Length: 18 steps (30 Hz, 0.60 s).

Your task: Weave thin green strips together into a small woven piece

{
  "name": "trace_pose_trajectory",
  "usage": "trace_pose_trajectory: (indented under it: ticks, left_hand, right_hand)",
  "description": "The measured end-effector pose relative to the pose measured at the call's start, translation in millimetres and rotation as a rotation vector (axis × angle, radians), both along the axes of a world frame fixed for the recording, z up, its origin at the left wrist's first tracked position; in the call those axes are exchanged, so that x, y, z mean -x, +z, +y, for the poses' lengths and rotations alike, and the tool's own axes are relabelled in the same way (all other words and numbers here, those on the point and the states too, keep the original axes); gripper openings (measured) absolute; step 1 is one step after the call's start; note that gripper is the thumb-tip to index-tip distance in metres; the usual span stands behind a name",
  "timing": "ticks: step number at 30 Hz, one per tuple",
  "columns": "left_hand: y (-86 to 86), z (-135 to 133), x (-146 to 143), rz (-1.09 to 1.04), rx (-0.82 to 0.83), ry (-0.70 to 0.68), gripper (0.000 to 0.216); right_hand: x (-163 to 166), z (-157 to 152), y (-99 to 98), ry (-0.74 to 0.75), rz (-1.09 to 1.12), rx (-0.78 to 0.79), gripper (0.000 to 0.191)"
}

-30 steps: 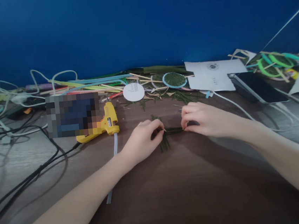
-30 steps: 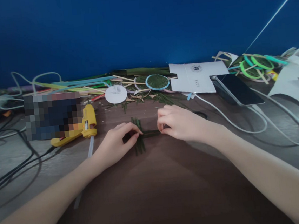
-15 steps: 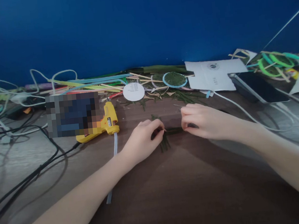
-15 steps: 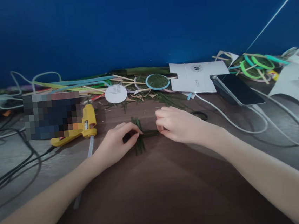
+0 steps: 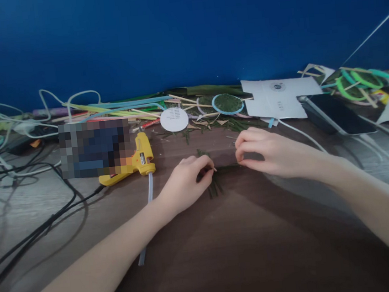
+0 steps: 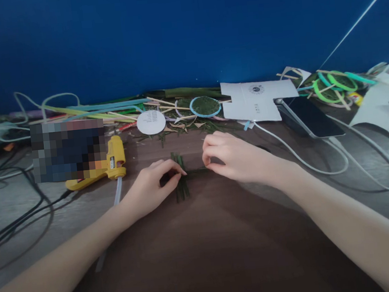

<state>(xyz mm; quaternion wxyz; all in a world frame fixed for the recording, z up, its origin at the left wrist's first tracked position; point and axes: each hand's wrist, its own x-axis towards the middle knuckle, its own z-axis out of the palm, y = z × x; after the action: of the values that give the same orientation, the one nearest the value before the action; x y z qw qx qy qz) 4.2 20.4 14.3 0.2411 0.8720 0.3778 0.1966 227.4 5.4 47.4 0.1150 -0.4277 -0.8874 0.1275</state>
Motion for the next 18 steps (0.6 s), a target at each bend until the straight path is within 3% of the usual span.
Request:
trace_pose_trajectory:
  ticks: [9,18]
  left_hand:
    - [-2.6,1,1,-0.011,-0.018,-0.013,0.009]
    - [-2.0,0,1,0.002,-0.026,-0.008,0.009]
  right_hand:
    - [9,-3,-2.7,-0.164,0.181,0.227,0.008]
    - [13,-5,-7.4,-0.188,0.382,0.399,0.002]
